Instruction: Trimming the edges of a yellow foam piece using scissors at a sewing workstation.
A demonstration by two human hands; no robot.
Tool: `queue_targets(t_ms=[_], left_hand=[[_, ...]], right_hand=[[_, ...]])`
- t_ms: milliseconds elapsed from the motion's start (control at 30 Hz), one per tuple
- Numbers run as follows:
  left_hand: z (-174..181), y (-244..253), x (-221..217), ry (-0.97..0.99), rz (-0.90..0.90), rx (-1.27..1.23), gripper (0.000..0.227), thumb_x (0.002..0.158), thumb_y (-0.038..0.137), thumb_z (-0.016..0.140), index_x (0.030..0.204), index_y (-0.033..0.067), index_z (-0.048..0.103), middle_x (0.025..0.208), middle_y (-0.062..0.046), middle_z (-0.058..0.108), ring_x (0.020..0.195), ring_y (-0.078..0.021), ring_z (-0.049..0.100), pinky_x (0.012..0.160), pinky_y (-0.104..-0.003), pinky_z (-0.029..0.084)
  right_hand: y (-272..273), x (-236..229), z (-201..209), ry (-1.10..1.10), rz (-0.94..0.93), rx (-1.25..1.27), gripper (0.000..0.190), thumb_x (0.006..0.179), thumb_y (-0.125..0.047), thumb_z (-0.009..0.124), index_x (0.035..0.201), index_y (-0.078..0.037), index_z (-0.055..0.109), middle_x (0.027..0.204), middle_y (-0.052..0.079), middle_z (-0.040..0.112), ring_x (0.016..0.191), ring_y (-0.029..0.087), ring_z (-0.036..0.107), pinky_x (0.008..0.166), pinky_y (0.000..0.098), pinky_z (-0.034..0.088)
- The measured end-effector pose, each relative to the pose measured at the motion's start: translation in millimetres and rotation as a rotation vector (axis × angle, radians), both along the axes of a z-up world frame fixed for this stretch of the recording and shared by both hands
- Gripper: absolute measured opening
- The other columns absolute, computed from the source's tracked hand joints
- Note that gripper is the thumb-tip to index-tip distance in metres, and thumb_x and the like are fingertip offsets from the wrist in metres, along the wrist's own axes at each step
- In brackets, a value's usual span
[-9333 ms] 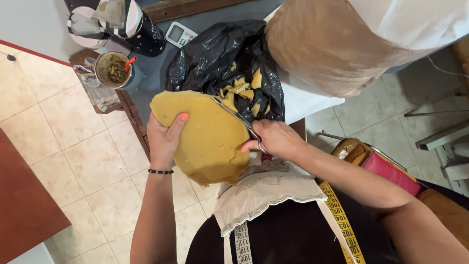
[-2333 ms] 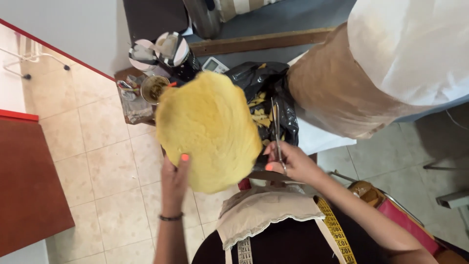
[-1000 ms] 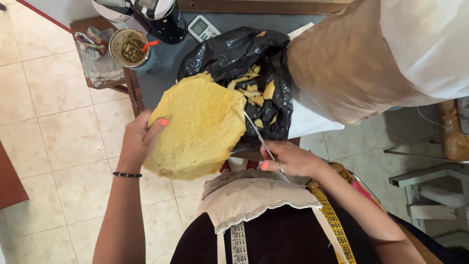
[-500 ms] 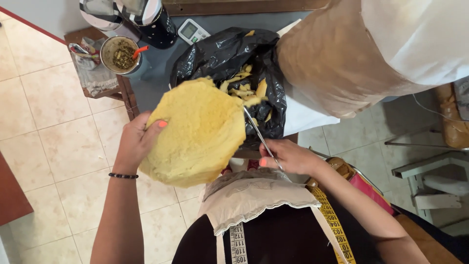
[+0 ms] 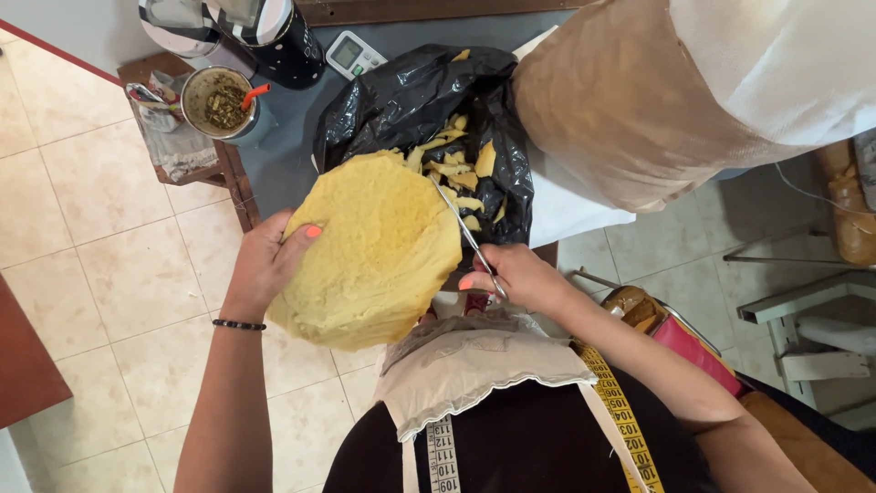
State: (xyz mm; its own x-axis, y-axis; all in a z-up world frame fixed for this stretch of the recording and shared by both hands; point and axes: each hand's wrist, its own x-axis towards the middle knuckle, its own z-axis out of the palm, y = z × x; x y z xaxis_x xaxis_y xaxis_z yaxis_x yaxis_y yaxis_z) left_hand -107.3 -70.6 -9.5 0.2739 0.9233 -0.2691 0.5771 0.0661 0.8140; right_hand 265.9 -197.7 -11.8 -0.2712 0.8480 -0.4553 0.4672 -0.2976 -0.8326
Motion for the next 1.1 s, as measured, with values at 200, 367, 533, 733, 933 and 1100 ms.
queue_targets(t_ms=[200,367,533,733,933,1100], left_hand=[[-14.0,1.5,-9.0,0.005,0.012,-0.02,0.033,0.101,0.039,0.07,0.088,0.0086,0.066,0.058,-0.013,0.059,0.056,-0.0237,0.059,0.059,-0.037,0.051],[-18.8,5.4,-20.3,-0.023,0.043,-0.056,0.034,0.102,0.039,0.069,0.086,0.009,0.066,0.056,-0.011,0.058,0.052,-0.021,0.057,0.054,-0.034,0.049],[-13.6,4.3,-16.7,-0.065,0.035,-0.068,0.035,0.102,0.039,0.068,0.086,0.0083,0.064,0.057,-0.01,0.057,0.054,-0.0199,0.057,0.053,-0.033,0.05],[5.6,-1.7,7.7,-0.055,0.011,-0.078,0.036,0.101,0.04,0.068,0.087,0.0073,0.065,0.057,-0.012,0.058,0.053,-0.0216,0.058,0.052,-0.035,0.05],[-3.1,-0.4,1.0,-0.049,0.042,-0.062,0.035,0.102,0.038,0.068,0.087,0.0067,0.064,0.057,-0.013,0.057,0.054,-0.0214,0.058,0.052,-0.035,0.05],[-19.3,3.4,-11.9,-0.022,0.02,-0.046,0.036,0.102,0.04,0.067,0.089,0.006,0.065,0.058,-0.015,0.057,0.055,-0.0246,0.059,0.055,-0.038,0.05]], right_hand=[[-2.4,3.3,8.3,0.044,-0.067,-0.085,0.04,0.088,-0.045,0.075,0.08,-0.009,0.06,0.055,0.009,0.064,0.047,0.018,0.068,0.048,0.0265,0.054],[2.4,22.3,17.4,-0.054,0.208,-0.028,0.05,0.093,-0.056,0.064,0.1,-0.007,0.055,0.081,0.024,0.064,0.078,0.038,0.071,0.068,0.0467,0.056],[8.8,15.8,31.1,-0.143,0.323,-0.073,0.065,0.087,-0.069,0.063,0.108,-0.008,0.055,0.097,0.018,0.063,0.094,0.037,0.068,0.08,0.0463,0.056],[13.4,2.4,28.5,-0.209,0.252,0.041,0.065,0.084,-0.073,0.062,0.099,-0.01,0.058,0.084,0.013,0.061,0.082,0.036,0.068,0.072,0.0441,0.056],[1.7,-5.9,17.9,-0.145,0.072,0.119,0.052,0.086,-0.061,0.067,0.082,-0.01,0.056,0.063,0.011,0.06,0.065,0.03,0.066,0.062,0.0369,0.054],[-5.3,-6.9,11.9,-0.034,-0.048,0.043,0.043,0.085,-0.05,0.075,0.077,-0.011,0.058,0.055,0.009,0.062,0.052,0.021,0.068,0.053,0.0286,0.054]])
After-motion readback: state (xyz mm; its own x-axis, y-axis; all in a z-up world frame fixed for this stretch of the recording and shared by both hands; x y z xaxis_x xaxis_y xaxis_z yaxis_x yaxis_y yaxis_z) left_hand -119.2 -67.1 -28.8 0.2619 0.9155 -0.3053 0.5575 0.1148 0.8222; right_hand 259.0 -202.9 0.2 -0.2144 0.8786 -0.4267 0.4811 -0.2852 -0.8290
